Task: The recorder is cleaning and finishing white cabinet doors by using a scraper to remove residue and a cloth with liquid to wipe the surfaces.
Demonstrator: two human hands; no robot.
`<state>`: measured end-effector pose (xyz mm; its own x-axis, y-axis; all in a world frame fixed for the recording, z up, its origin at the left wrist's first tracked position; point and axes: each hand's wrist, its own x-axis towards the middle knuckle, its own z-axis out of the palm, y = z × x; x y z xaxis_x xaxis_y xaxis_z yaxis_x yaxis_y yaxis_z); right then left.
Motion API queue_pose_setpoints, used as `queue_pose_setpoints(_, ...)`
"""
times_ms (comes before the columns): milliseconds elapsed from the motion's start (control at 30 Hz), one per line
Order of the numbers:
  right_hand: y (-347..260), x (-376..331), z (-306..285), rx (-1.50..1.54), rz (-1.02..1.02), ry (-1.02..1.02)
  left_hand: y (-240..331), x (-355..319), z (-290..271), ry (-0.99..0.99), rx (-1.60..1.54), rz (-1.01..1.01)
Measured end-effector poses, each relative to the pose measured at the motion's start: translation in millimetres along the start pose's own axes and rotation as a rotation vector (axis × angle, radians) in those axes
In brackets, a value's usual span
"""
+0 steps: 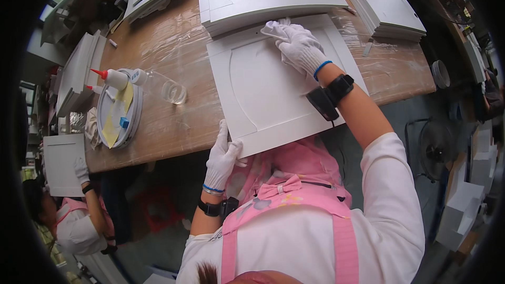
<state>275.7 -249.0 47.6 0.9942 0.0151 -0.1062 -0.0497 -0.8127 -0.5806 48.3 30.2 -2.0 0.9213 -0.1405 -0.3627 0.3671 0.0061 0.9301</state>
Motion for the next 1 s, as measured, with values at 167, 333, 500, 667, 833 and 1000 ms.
queue_pose_setpoints(167,-62,-35,69,-0.535,-0.389,-0.192,2,0,0,-0.031,0.06,-0.071)
queue_pose_setpoints(333,-72,-139,77,-0.099,-0.999,-0.595,-13,10,-13,-0.068,-0.34,-0.207)
queue_pose_setpoints(500,-33,-154,-24,0.714,0.2,-0.938,4,-5,11,-0.008,-0.085,-0.064)
queue_pose_setpoints(667,83,-169,-66,1.493,0.17,-0.318,-2,-2,9,-0.024,-0.161,-0.04)
queue_pose_setpoints(833,176,-214,-131,1.714,0.23,0.193,-6,-2,13,0.028,-0.191,0.028)
queue_pose_setpoints(1000,237,-227,-119,1.546,0.273,0.235,-7,9,15,0.032,-0.125,0.079)
